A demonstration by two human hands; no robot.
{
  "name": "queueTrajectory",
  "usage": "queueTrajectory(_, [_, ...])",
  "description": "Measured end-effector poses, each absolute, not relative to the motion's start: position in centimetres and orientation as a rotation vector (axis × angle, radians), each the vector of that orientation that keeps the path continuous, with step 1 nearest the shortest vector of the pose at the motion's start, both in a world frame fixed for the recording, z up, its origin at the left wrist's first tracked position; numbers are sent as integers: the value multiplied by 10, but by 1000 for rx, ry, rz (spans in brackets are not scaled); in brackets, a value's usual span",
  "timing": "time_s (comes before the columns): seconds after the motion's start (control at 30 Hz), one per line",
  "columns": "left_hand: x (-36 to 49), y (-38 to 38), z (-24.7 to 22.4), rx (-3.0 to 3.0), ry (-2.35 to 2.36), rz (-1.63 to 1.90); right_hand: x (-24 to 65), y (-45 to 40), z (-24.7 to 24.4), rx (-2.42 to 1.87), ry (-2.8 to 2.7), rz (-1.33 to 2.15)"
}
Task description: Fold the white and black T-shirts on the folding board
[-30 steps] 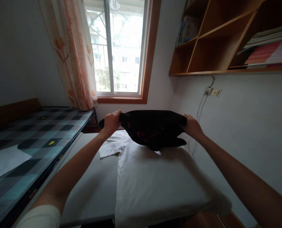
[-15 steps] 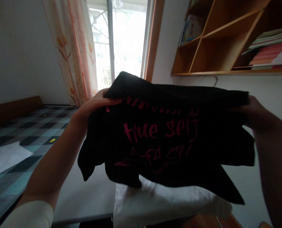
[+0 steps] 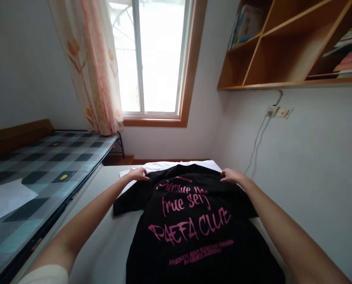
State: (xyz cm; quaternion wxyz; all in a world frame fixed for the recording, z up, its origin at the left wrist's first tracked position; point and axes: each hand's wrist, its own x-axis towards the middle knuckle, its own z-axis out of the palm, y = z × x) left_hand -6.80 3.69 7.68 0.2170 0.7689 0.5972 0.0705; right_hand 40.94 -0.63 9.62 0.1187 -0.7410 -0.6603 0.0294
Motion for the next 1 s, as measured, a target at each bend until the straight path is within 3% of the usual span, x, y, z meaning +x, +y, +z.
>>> queueTrajectory(0.6, [-42,87,36,2096,1597,283,390,46,10,-2320,-1490,442])
queueTrajectory(0.8, [-56,89,37,2002,1580,304,389,16,23,-1899,-1215,386])
queueTrajectory(1.0, [-61,65,57,1862,1248,310,385,-30,66,-1557,-1113,418])
